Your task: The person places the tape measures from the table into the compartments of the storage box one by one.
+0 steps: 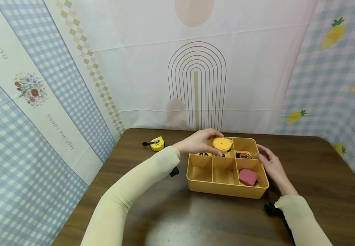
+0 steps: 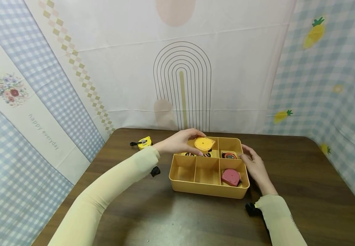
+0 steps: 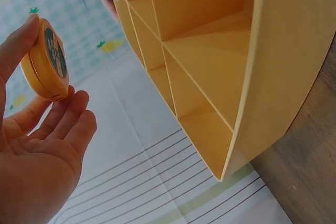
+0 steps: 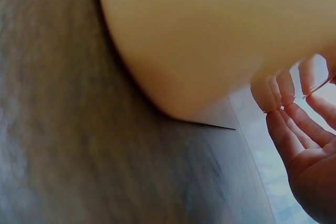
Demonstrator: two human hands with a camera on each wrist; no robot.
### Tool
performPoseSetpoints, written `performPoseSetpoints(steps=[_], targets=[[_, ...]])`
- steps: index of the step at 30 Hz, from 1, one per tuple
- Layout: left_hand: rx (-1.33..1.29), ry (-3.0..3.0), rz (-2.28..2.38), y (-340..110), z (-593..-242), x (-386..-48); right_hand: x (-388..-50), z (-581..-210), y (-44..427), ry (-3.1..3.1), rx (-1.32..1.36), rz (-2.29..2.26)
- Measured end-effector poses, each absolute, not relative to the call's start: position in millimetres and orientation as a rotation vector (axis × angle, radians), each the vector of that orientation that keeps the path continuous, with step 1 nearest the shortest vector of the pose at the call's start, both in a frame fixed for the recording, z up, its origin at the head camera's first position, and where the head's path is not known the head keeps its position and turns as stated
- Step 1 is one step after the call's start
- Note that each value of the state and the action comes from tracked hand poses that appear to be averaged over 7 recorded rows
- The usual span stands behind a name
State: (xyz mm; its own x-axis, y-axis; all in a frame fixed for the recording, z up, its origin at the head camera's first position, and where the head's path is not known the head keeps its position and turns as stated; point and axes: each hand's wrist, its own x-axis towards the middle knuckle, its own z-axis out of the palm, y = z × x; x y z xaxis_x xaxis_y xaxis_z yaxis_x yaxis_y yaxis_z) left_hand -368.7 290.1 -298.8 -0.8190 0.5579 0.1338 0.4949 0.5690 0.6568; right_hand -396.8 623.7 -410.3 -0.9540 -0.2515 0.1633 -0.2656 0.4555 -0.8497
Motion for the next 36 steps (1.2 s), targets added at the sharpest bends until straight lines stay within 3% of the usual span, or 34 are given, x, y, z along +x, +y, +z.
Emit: performPoseSetpoints(steps=[36], targets=[[1.057,2.687,0.842,306.9,-304.9,-365.4,-397.7,-409.7,623.7,-2.663,0.473,1.557]])
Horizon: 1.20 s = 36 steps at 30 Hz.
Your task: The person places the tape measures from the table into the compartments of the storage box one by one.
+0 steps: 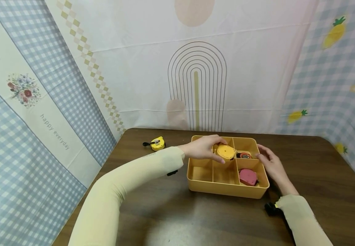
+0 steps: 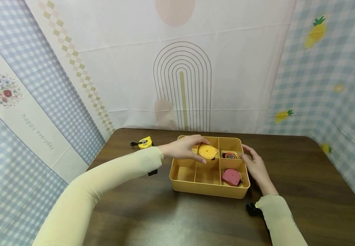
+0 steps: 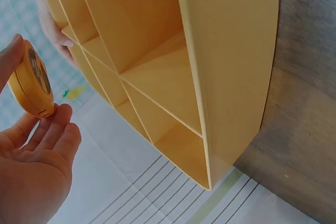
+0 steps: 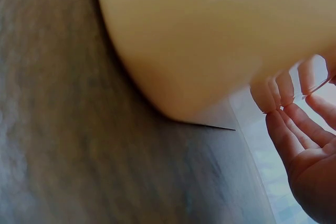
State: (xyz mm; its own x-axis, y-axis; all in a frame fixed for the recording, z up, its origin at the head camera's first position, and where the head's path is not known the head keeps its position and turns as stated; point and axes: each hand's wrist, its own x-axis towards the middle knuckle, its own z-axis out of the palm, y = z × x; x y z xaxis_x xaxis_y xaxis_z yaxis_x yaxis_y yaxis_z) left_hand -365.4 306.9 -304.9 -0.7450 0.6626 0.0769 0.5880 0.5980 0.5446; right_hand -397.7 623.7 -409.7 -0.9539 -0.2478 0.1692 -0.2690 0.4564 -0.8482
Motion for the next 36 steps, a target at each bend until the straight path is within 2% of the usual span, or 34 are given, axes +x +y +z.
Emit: performPoseSetpoints(steps=[2,36], targets=[[1.096,2.665,0.812,302.6,-302.3,-351.8,-375.3,-408.3,620.0,-2.659,0.437,1.545],[1.208,2.597,0.587,309.3,-322.1,-346.3,-378.5,-410.9,621.5,-2.690,0.413,1.546]])
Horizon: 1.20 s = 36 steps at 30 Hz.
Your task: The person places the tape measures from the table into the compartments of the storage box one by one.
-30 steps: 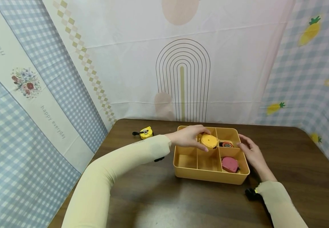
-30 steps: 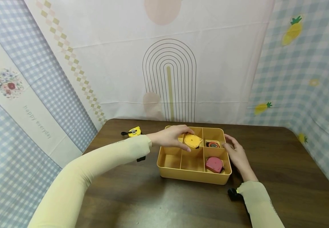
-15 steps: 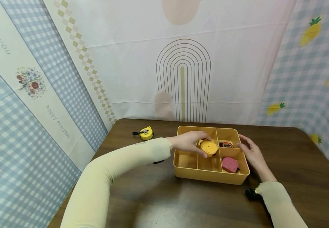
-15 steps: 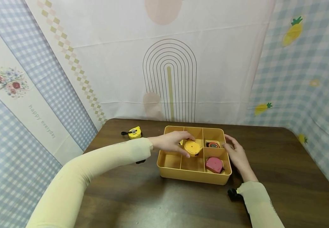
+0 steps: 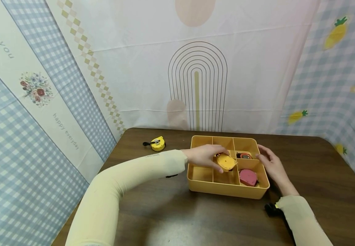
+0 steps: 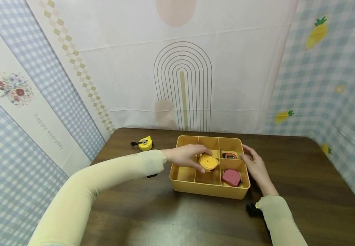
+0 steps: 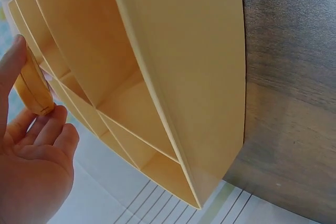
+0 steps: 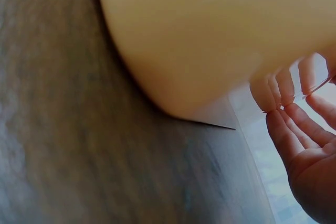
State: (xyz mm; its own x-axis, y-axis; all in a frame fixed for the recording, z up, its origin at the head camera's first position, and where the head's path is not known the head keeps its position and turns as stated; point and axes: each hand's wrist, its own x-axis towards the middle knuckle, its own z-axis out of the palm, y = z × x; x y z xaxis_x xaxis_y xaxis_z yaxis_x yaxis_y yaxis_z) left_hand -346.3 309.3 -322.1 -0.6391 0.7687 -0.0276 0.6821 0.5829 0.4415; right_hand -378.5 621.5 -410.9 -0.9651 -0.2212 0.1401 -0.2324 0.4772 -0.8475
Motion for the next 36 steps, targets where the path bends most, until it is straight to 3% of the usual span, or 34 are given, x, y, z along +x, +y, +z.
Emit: performPoseSetpoints(steps=[17,21,36], targets=[[1.186,2.579,0.562,311.3,-323.3,-345.7,-377.6,-408.0,621.0,-2.678,0.428,1.556],[1.151,2.597,0.567,318.5,-323.9,-359.9,-400.2,-409.0,625.6,-2.687,0.462,1.569],[1.152,2.587,0.545,320.8,-324.1,-360.4,-402.9,-412.3,628.3,-2.716,0.452,1.556]])
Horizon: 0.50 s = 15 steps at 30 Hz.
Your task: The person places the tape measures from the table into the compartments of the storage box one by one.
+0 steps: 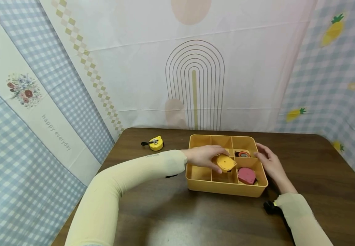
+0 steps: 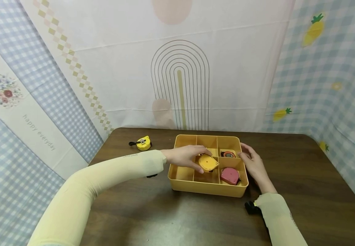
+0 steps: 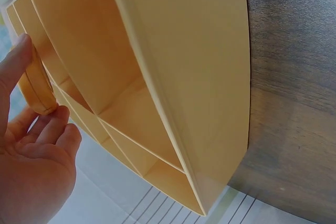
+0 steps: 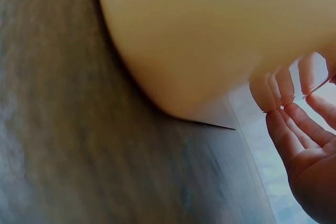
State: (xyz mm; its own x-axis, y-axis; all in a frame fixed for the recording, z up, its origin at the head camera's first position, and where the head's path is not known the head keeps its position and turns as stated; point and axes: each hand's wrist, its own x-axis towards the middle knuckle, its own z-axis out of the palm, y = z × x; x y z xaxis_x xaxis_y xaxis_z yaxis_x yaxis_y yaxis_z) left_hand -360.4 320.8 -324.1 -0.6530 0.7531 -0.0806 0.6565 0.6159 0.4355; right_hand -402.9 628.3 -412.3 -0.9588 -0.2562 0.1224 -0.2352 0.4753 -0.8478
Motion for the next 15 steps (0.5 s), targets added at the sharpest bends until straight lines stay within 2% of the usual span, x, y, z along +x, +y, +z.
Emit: performPoseSetpoints(steps=[15], targets=[[1.070,2.508,0.528,322.2,-323.6,-357.0,-399.0,-410.5,626.2,2.679,-0.470,-1.570]])
